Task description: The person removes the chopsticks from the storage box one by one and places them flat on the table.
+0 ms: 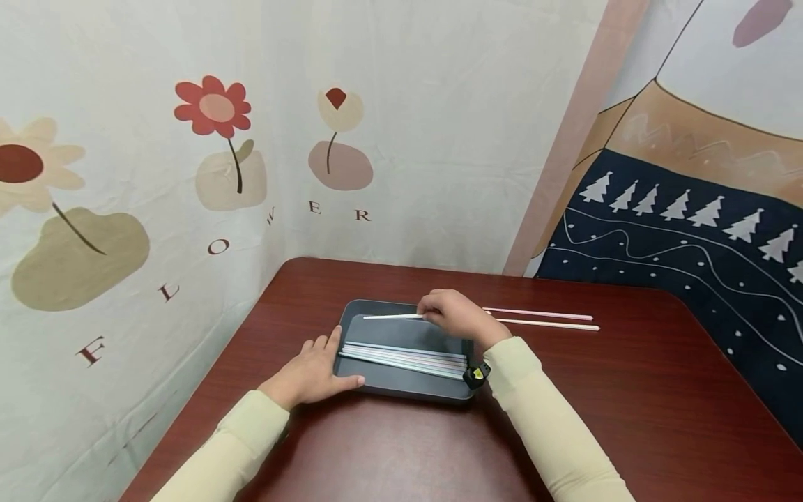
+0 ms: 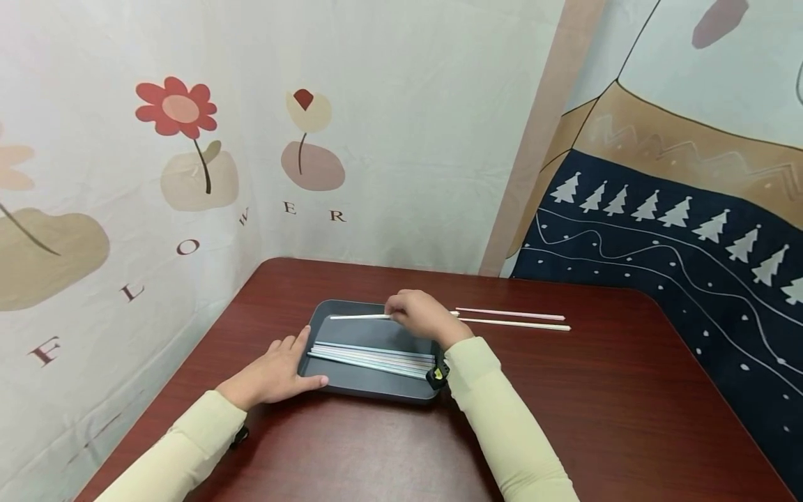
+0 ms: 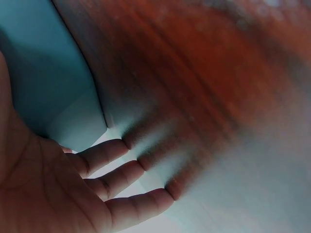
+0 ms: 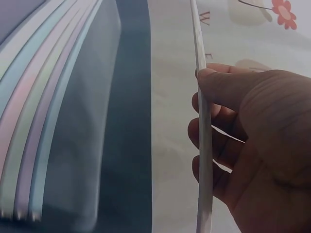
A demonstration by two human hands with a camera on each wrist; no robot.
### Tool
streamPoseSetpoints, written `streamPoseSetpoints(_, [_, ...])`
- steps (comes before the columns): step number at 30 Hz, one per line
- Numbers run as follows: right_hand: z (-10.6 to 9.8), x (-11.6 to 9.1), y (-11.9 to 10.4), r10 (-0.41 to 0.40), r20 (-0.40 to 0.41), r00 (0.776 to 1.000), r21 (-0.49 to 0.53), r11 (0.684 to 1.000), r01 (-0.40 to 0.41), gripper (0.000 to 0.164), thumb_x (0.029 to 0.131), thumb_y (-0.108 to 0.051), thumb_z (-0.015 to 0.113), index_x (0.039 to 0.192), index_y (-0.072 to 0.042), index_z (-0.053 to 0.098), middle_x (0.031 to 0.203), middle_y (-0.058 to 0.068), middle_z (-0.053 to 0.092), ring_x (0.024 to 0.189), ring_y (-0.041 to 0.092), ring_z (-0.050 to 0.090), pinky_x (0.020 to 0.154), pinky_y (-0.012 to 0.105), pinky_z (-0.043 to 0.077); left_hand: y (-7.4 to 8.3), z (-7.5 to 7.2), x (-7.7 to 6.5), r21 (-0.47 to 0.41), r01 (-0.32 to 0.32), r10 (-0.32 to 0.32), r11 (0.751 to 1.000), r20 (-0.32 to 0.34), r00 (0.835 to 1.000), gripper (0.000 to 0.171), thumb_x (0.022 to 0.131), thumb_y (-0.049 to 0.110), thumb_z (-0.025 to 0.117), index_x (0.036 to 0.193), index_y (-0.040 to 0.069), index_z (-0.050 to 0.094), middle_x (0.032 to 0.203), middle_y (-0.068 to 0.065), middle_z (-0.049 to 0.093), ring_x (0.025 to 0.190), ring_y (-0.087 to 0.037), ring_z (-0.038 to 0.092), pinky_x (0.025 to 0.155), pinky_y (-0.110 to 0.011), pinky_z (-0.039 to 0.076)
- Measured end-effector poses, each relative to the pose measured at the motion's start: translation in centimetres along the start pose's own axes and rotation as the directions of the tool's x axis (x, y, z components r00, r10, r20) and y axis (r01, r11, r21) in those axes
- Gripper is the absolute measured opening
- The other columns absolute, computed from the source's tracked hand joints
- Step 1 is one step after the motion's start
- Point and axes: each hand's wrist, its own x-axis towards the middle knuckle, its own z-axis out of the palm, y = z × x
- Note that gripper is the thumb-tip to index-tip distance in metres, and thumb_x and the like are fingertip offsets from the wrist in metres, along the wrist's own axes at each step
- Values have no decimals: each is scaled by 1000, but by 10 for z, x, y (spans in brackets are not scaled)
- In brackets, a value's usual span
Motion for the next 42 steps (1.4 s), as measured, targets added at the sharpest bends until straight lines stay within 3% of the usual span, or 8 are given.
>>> streamPoseSetpoints(8, [-11,-25,12,56,-29,998,23,998,-55,13,97,-6,63,105,-10,72,99,0,64,88,12,58,79,35,51,-1,2,-1,-9,20,-20,1000,11,1000,125,76,81,59,156,-5,17,143,-26,43,127,-44,41,97,-51,44])
streamPoseSetpoints(16, [-27,-59,45,125,-103,987,12,992,-125,14,96,-4,64,102,-13,73,99,2,66,90,13,59,82,36,51,0,1,2,1,18,-18,1000,10,1000,125,76,82,59,156,-4,17,143,-25,42,127,-44,40,97,-50,44])
streamPoseSetpoints(23, [-38,-87,61,172,-139,975,6,985,-173,14,93,-1,66,100,-11,73,97,1,66,86,15,58,80,40,51,0,1,1,-7,18,-17,1000,12,1000,126,75,83,59,156,-5,17,143,-26,43,125,-43,41,96,-50,45])
streamPoseSetpoints(42, [-47,-149,101,256,-185,949,-79,959,-274,15,90,3,67,95,-10,71,88,-3,63,81,17,56,78,44,50,0,-2,-1,-6,5,-5,1000,2,1000,124,76,81,59,155,-7,20,140,-27,45,122,-44,43,96,-50,45])
